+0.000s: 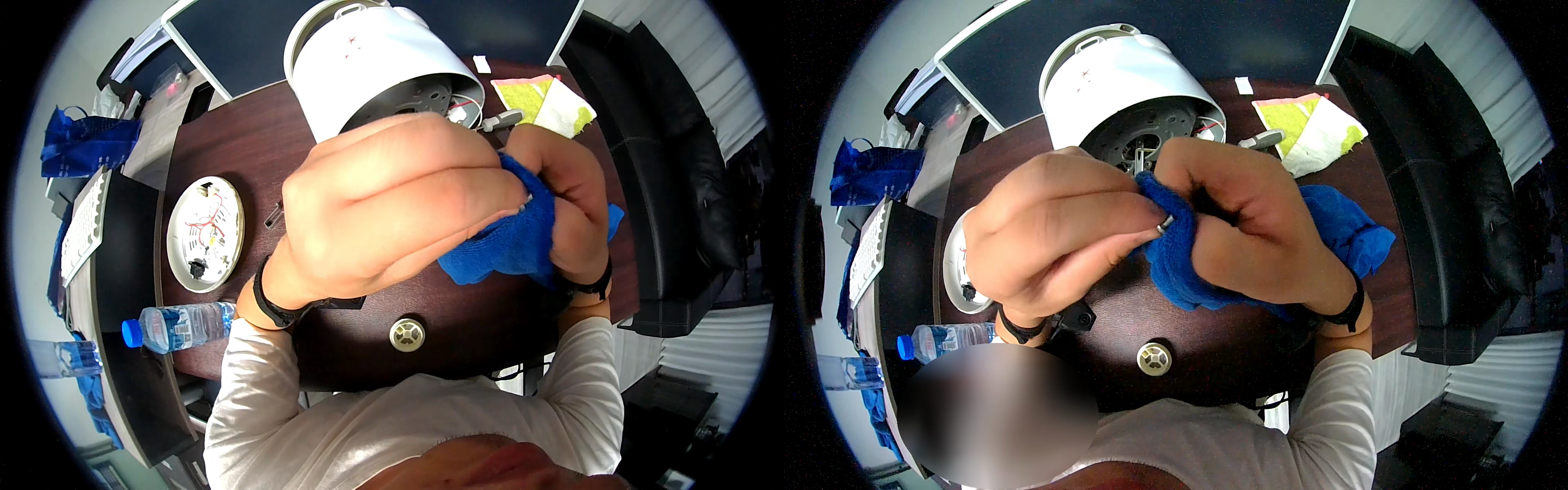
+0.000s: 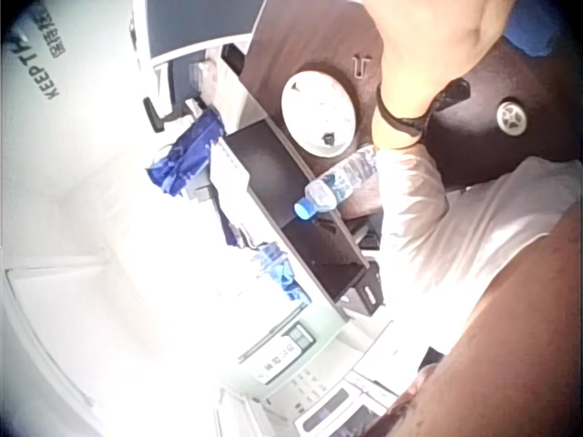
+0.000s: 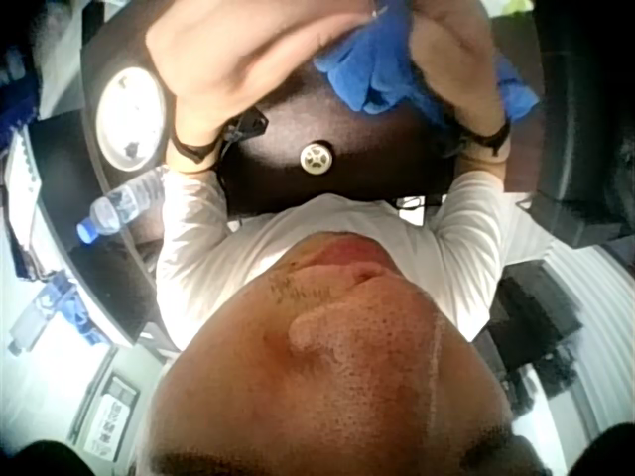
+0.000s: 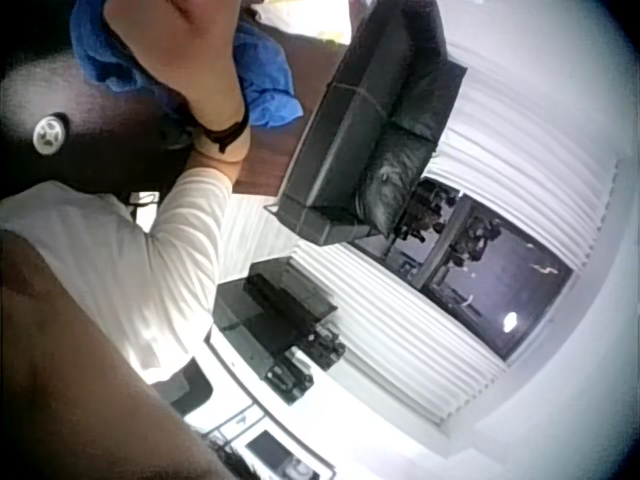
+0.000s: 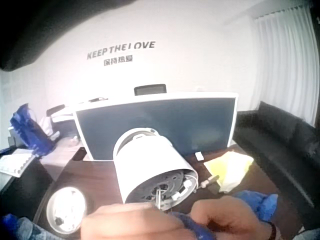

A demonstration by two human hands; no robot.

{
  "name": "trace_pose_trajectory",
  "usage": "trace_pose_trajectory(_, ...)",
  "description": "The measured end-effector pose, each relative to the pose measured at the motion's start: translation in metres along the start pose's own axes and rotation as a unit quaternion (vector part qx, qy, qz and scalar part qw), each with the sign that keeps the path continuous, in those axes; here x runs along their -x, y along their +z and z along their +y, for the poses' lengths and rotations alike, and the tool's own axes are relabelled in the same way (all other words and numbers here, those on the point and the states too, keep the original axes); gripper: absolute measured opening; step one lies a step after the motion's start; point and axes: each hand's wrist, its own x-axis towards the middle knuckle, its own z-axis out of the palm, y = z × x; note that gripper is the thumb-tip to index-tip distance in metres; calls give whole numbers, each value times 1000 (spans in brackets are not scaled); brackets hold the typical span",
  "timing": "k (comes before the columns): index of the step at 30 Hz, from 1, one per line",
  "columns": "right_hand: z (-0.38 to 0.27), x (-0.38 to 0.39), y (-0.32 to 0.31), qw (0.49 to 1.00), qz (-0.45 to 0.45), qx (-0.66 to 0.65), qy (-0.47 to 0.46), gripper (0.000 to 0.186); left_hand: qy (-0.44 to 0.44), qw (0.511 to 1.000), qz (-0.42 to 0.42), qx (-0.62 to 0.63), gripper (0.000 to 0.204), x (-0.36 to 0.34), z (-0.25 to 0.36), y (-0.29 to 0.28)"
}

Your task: The person works on a disassembled white cylindrical appliance on a table, using a screwdriver to tighten screws inside the housing. They wipe small metal parts with a blue cloth and place them on a plate before reinserting them into the device.

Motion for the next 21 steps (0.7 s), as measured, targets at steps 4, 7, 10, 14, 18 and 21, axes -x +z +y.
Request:
trace_pose_trajectory(4,1,0,0,1000,-5,5,-8,10,25,1000,-5,10,22,-1,-4,-1)
trace_pose_trajectory(7,-2,1,1,1000,-5,-3,8,11,25,998,5,62,22,-2,-10,0)
trace_pose_trajectory(10,-5,2,1,999,-2,-9,35,11,54,997,15,56,22,-2,-14,2)
trace_pose_trajectory(14,-3,2,2,1000,13,-12,21,12,78,997,6,17,20,0,-16,3)
trace_pose_trajectory(18,0,2,2,998,12,-57,21,13,93,996,16,4,21,2,-17,5)
trace_pose_trajectory(21,0,2,0,998,2,-53,21,14,96,995,28,13,22,1,-19,8)
